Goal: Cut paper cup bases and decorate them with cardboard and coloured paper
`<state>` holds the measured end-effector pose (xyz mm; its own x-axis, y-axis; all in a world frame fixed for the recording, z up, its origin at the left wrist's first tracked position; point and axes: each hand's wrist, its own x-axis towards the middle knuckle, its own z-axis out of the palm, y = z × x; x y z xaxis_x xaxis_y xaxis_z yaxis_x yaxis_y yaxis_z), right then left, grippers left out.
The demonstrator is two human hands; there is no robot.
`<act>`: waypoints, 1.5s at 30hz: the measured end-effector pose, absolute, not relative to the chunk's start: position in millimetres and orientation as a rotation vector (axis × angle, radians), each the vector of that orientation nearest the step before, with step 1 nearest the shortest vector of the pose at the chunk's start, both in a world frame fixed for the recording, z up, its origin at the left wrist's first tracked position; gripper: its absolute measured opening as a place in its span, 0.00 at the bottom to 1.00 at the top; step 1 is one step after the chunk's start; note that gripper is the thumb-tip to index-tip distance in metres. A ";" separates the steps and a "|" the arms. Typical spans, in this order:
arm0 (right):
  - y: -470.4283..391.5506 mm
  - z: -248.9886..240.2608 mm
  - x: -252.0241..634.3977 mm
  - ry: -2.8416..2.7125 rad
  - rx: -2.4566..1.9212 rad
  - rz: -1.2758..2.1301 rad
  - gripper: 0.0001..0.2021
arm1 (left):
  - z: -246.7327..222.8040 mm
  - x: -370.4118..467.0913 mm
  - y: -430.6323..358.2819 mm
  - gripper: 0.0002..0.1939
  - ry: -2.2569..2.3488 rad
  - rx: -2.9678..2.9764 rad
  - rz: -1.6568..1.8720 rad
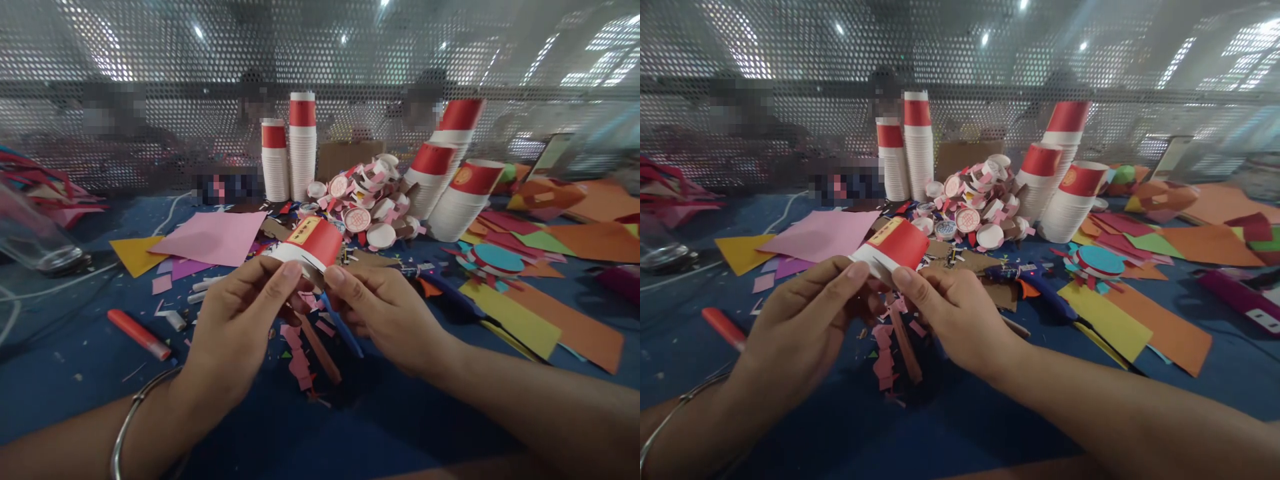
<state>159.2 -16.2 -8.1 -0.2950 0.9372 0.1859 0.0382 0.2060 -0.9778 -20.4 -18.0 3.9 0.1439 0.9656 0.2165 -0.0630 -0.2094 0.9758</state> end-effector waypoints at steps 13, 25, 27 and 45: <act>-16.2 -14.1 156.6 -1.527 -1.013 1.316 0.27 | 3.7 -20.2 -12.9 0.10 0.969 1.178 1.231; -20.1 -14.4 157.8 -1.569 -1.038 1.251 0.27 | 2.2 -16.3 -21.9 0.09 0.953 1.258 1.235; -20.8 -14.4 158.6 -1.571 -1.035 1.249 0.27 | 1.7 -16.6 -23.1 0.09 0.981 1.345 1.232; -17.7 -18.4 159.6 -1.547 -1.021 1.263 0.25 | 8.9 -19.9 1.8 0.10 0.912 0.935 1.188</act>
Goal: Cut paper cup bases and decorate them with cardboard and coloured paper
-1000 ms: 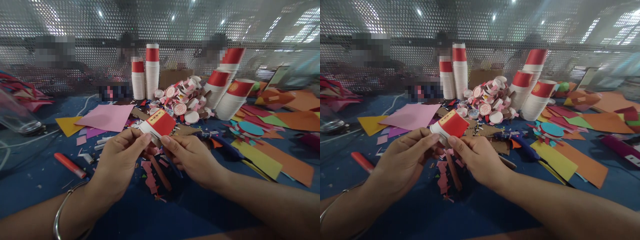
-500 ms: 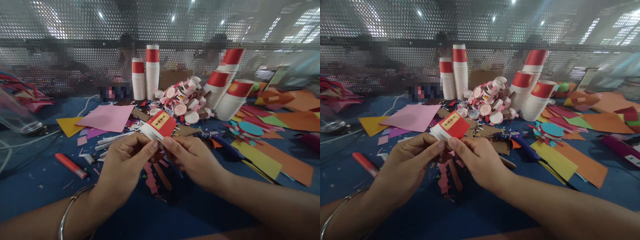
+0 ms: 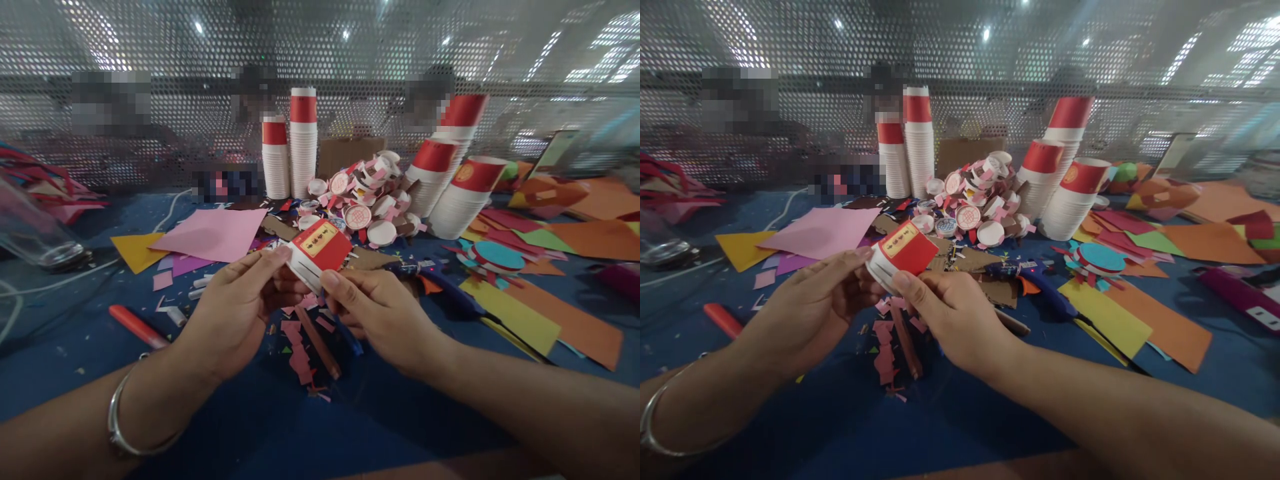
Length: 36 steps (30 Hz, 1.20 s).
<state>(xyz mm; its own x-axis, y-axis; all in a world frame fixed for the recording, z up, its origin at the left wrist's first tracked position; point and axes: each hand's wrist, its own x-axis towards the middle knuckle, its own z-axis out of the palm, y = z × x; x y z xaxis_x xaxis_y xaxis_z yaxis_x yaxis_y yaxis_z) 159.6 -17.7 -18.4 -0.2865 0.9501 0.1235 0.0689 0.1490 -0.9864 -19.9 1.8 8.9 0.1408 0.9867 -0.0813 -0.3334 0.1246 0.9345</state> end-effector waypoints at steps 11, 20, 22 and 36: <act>-19.0 -13.8 159.2 -1.601 -1.026 1.253 0.28 | 10.9 -16.1 -13.0 0.10 0.978 1.071 1.354; -21.6 -13.4 159.9 -1.608 -1.007 1.258 0.26 | 4.0 -19.0 -23.2 0.09 1.019 1.303 1.359; -23.0 -12.1 160.3 -1.611 -0.990 1.261 0.27 | 3.6 -18.8 -26.2 0.09 1.020 1.329 1.362; -23.1 -12.6 160.0 -1.598 -0.929 1.280 0.26 | 2.3 -15.8 -31.5 0.11 0.987 1.330 1.355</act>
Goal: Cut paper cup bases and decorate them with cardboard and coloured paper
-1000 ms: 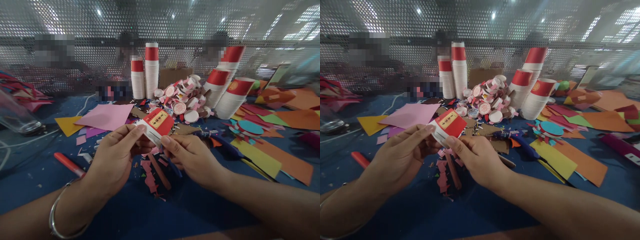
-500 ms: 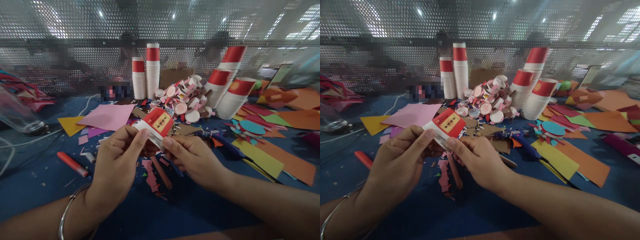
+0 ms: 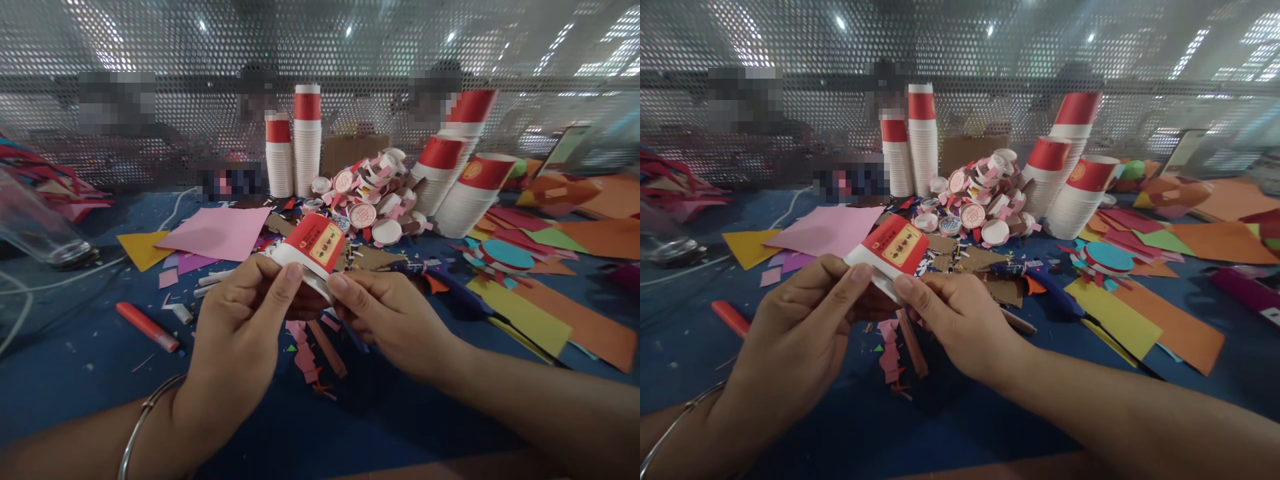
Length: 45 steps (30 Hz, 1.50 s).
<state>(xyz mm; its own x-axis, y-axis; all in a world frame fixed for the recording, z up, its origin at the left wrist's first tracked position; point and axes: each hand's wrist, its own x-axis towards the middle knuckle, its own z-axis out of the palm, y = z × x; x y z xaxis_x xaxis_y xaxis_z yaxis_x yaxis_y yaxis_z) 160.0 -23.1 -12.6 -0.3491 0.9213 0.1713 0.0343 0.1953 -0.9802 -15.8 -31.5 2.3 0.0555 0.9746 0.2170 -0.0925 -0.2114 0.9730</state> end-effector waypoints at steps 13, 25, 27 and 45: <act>-26.0 -8.6 158.6 -1.617 -0.902 1.227 0.26 | 13.2 -14.9 -36.6 0.13 1.127 1.479 1.342; -27.4 -8.0 160.8 -1.586 -0.805 1.286 0.26 | 8.5 -30.0 -26.4 0.09 1.423 2.384 1.552; -27.5 -7.2 160.5 -1.583 -0.813 1.272 0.27 | 7.9 -29.6 -25.2 0.09 1.412 2.411 1.566; -17.7 -14.2 162.9 -1.564 -0.889 1.196 0.25 | 11.5 -19.8 -11.9 0.09 0.993 1.526 1.327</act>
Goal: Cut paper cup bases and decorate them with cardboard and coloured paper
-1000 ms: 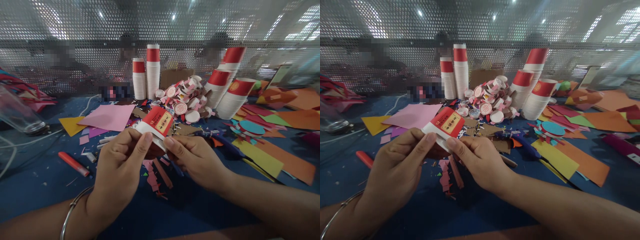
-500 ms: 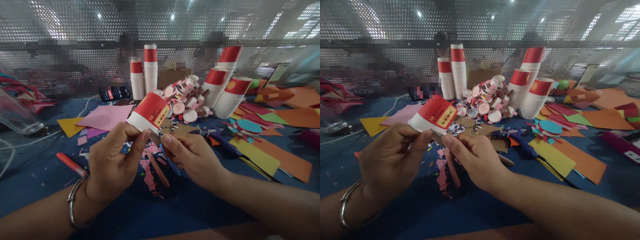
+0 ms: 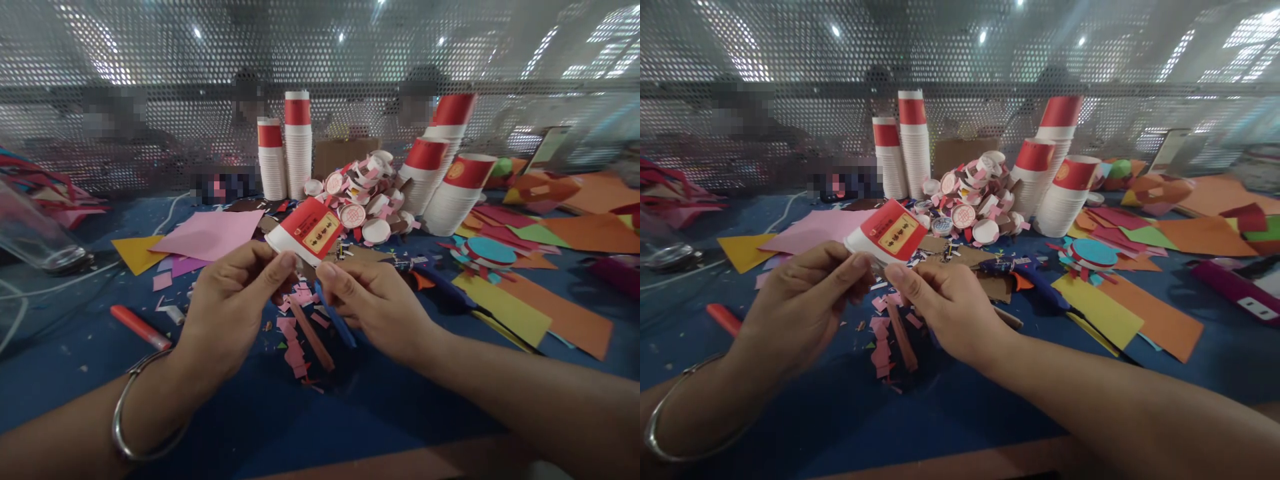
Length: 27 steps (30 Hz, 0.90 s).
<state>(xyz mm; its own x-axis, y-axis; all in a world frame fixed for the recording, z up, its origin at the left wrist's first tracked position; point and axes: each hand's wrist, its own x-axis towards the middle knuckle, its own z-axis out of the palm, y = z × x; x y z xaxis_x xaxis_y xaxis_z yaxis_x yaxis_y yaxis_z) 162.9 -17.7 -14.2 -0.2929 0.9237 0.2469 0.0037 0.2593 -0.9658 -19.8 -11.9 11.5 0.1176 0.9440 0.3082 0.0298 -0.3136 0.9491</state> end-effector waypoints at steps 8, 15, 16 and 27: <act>-19.5 -12.2 161.9 -1.540 -0.851 1.258 0.22 | 8.5 -15.8 -22.4 0.07 0.864 1.269 1.169; -19.6 -13.6 161.4 -1.533 -0.835 1.275 0.20 | 7.5 -16.0 -24.3 0.06 0.835 1.260 1.162; -19.4 -14.4 161.7 -1.538 -0.847 1.262 0.21 | 7.3 -15.9 -23.7 0.06 0.836 1.271 1.162; -19.1 -14.9 163.2 -1.599 -0.912 1.201 0.24 | 5.9 -14.5 -24.5 0.08 0.900 1.247 1.161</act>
<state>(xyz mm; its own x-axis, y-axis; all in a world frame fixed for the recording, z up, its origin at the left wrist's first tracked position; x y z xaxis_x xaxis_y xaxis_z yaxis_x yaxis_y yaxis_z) 163.2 -19.1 -14.9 -0.3136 0.9215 0.2290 0.0365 0.2527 -0.9669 -14.5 -24.5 5.9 0.2164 0.9723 0.0885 -0.1572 -0.0547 0.9860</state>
